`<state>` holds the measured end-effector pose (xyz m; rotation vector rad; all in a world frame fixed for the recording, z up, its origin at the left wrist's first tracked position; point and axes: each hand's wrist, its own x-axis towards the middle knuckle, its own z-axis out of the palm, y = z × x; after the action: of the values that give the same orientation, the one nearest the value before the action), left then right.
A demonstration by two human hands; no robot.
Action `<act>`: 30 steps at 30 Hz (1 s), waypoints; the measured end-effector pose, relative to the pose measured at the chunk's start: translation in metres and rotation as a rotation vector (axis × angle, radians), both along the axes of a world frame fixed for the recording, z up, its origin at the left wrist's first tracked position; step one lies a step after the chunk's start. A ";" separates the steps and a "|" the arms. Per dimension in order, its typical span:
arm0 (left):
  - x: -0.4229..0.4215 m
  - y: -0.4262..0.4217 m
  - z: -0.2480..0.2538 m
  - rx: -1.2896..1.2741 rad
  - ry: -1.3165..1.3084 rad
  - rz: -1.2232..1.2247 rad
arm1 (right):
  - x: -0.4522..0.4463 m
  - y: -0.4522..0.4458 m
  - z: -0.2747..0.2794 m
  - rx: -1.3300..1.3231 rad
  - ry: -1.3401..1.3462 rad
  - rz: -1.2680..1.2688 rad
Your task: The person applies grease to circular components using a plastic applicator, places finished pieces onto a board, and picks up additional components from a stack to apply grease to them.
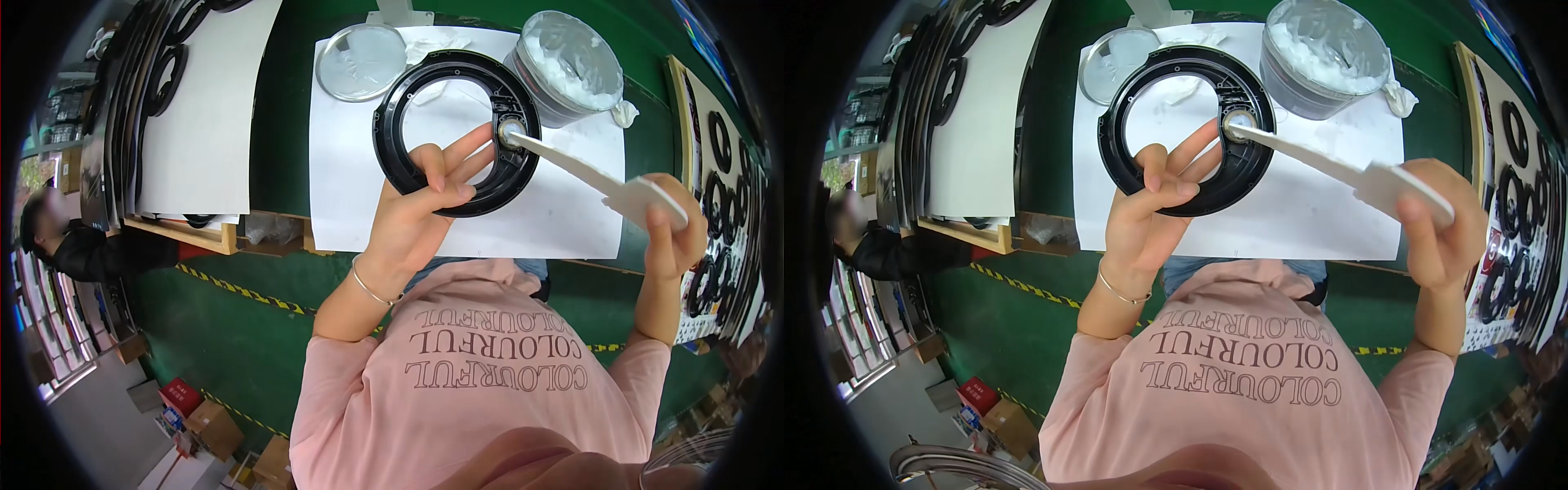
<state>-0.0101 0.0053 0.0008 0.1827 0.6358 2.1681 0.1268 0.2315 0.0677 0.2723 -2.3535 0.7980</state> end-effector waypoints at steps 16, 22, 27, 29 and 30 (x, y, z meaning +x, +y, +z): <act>0.002 0.001 -0.002 0.003 0.157 0.018 | 0.005 0.018 -0.006 -0.553 -0.323 -0.278; 0.002 0.001 0.001 0.012 0.063 0.017 | 0.008 0.026 -0.018 -0.605 -0.166 -0.327; 0.001 -0.001 0.001 -0.003 0.036 0.029 | 0.016 0.027 -0.041 -0.265 0.023 -0.473; 0.001 -0.001 -0.003 -0.006 0.028 0.040 | 0.013 0.020 -0.054 -0.004 0.077 -0.364; 0.001 0.000 -0.003 -0.006 0.026 0.034 | 0.008 0.016 -0.060 0.144 0.099 -0.360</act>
<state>-0.0087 0.0053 -0.0024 0.1989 0.6649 2.1990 0.1352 0.2474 0.0078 -0.0530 -2.2776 0.4344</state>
